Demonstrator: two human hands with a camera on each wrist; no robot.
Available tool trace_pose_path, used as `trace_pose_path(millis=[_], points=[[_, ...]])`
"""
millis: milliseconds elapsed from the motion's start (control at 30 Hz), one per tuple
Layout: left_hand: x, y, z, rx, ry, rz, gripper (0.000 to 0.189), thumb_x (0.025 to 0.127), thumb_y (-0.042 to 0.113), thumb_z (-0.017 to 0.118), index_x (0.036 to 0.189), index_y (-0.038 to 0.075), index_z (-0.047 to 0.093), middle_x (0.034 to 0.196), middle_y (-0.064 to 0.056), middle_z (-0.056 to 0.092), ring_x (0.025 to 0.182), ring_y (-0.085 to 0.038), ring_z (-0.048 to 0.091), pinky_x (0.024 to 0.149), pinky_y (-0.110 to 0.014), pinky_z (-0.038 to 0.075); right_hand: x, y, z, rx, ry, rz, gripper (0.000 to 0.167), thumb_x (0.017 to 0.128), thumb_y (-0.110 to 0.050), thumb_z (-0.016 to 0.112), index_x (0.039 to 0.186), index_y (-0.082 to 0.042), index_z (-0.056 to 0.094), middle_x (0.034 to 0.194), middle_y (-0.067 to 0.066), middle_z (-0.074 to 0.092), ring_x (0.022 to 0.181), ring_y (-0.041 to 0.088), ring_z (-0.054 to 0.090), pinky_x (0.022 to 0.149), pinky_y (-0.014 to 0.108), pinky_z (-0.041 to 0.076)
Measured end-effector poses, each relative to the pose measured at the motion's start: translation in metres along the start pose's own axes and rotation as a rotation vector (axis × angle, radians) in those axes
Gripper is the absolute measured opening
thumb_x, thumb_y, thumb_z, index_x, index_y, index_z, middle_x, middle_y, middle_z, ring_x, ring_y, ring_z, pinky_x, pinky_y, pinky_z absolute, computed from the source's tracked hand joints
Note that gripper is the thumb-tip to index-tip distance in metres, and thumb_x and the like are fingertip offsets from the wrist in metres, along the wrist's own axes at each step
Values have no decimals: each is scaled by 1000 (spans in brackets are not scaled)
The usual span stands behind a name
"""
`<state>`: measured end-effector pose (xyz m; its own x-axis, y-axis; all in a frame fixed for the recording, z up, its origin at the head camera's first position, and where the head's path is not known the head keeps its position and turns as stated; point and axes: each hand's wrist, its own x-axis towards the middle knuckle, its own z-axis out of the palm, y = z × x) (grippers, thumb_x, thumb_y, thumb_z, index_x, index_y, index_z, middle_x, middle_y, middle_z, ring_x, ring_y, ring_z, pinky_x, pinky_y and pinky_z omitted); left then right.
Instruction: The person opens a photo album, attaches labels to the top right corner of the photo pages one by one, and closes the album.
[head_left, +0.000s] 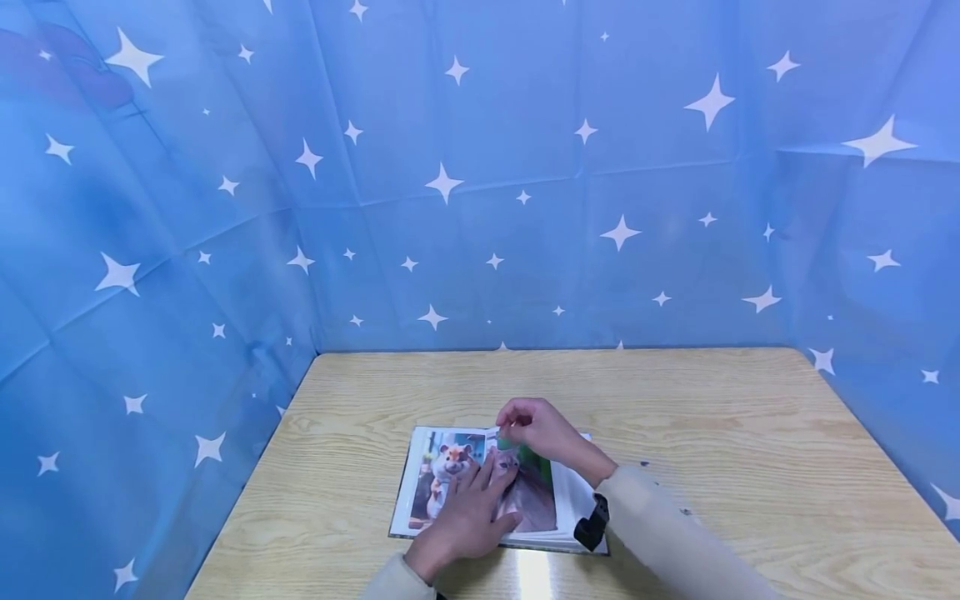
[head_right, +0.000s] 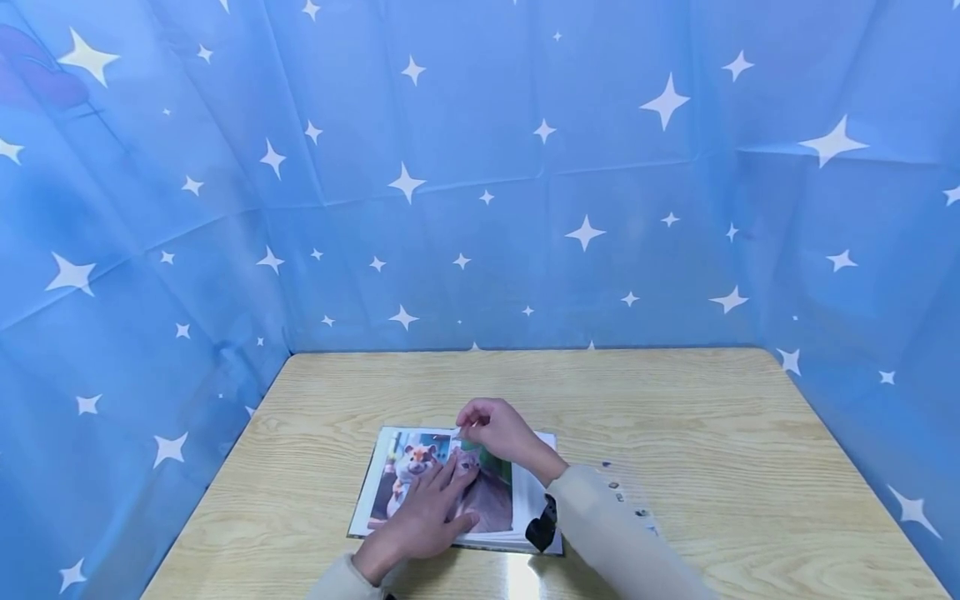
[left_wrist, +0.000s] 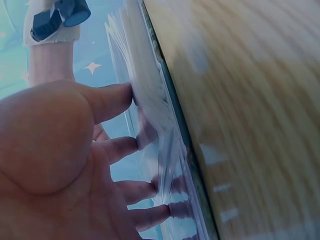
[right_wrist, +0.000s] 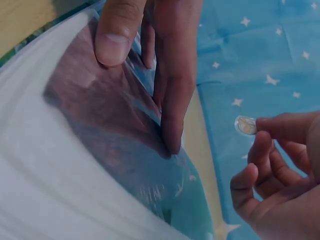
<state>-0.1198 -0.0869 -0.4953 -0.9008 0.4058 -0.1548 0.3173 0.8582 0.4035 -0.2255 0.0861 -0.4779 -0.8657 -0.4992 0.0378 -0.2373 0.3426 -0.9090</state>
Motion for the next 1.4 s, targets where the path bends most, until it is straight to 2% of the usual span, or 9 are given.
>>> trace_pose_path(millis=[133,300,433,667,833,1400], points=[[-1,0,0,23,-3,-6,65,98,48,54,154,24,36,163,-17,21,145,-44,25,113,-68,24,8,1,6,0,-9,17,12,92,2,62,102,-2,68,91,4,67,81,17,60,73,30,55],[-1,1,0,56,-11,-2,64,99,49,50,155,22,35,163,-18,20,146,-44,24,113,-68,23,18,2,15,41,-43,44,12,94,-2,61,103,-2,68,90,4,66,85,26,62,76,40,57],[0,2,0,81,-37,-11,64,100,51,46,156,24,32,164,-16,18,148,-41,21,114,-67,22,26,3,21,69,-57,91,12,94,-4,62,104,-1,68,90,5,65,87,32,64,75,41,56],[0,2,0,79,-61,-30,64,101,51,43,157,25,29,165,-15,14,149,-40,20,115,-66,19,37,10,31,90,-31,147,11,90,-4,66,101,-1,68,85,6,64,69,19,57,59,29,47],[0,2,1,89,-64,-28,65,101,53,42,158,26,27,165,-15,14,149,-40,20,116,-66,19,42,18,36,103,-45,199,13,90,-2,63,103,-3,67,84,5,65,57,15,53,49,24,46],[2,2,1,119,-70,-30,64,101,53,42,158,27,27,165,-14,17,148,-40,23,115,-65,22,43,22,40,91,-21,216,15,89,5,58,101,0,65,84,10,67,54,14,51,47,22,44]])
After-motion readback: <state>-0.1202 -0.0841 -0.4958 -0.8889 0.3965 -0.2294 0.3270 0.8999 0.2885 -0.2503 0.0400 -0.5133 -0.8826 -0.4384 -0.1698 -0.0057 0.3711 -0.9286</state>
